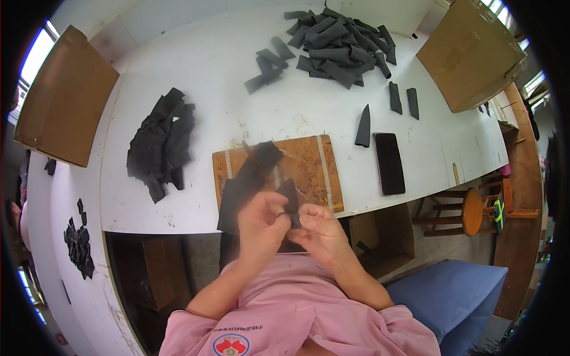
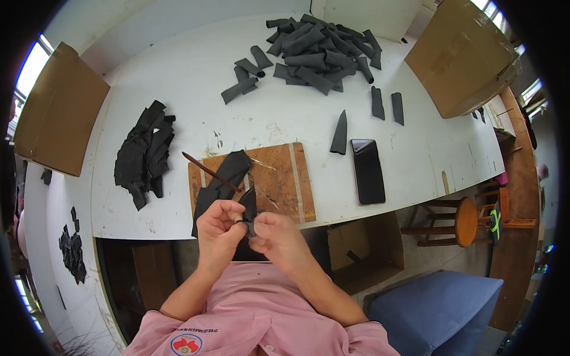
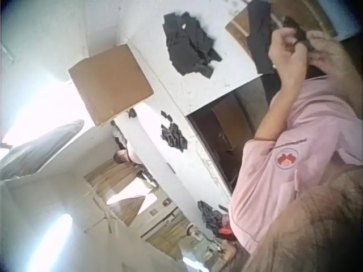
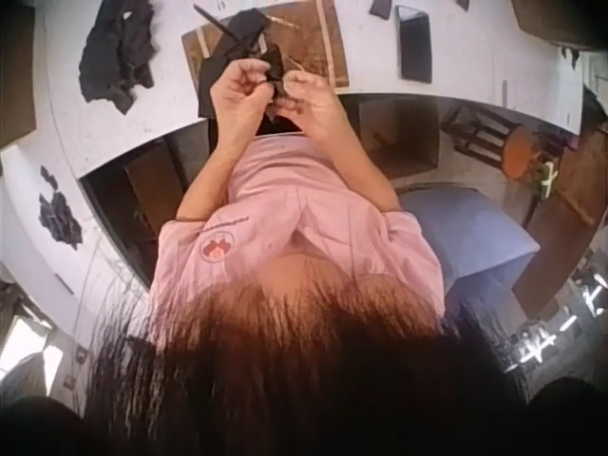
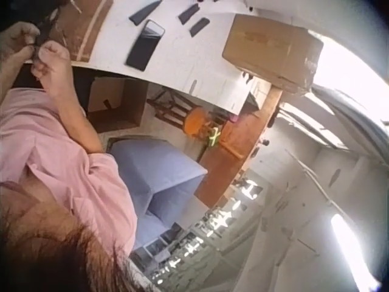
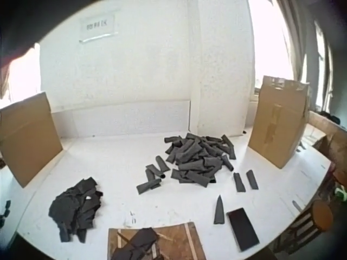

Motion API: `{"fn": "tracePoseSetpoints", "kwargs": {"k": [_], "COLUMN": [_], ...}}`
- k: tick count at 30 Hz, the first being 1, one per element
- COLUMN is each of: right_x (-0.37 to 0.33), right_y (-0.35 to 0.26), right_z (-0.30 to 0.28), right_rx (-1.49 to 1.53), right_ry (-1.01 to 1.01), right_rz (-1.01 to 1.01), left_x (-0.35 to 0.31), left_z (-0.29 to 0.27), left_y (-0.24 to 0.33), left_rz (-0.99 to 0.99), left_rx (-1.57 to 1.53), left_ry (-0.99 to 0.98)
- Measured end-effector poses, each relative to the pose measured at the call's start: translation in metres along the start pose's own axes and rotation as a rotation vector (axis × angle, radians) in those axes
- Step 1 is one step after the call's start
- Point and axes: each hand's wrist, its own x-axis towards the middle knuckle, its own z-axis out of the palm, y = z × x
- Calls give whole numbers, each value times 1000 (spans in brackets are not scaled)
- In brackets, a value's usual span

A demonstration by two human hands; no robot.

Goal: Using a thin stick to push fabric or material through itself, possibly for turning or reinforcing.

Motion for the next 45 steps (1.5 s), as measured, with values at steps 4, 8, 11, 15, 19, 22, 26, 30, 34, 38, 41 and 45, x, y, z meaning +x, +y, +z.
{"fn": "tracePoseSetpoints", "kwargs": {"k": [4, 8, 11, 15, 19, 22, 26, 30, 34, 38, 41, 45], "right_x": [7, 12, 12, 11, 26, 26, 26, 28, 31, 30, 34, 65], "right_y": [8, 4, 2, -12, -23, -24, -20, -22, -39, -65, -82, -86], "right_z": [-1, -8, -5, 22, 24, 43, 55, 58, 66, 96, 116, 103], "right_rx": [-78, -445, -341, -362, -544, -684, -996, -1038, -737, -729, -886, -740], "right_ry": [43, 66, 9, -204, -221, -91, 62, 91, -50, -214, -377, -113], "right_rz": [31, -104, -130, -352, -593, -572, -769, -676, -416, -358, -465, -255], "left_x": [1, 3, -3, -15, -20, -13, -2, -5, 4, 6, 20, 31], "left_z": [-4, -15, -22, -15, -15, -10, -11, -11, -28, -28, -37, -38], "left_y": [-14, 10, 29, 57, 50, 34, 32, 48, 65, 90, 102, 107], "left_rz": [339, -5, -247, -193, 31, 262, 738, 203, 56, -7, 77, -272], "left_rx": [448, -5, -380, -546, -52, 140, 498, -65, -486, -832, -940, -1131], "left_ry": [236, 104, -282, -538, -169, 136, 354, 244, -12, -355, -1055, -378]}}
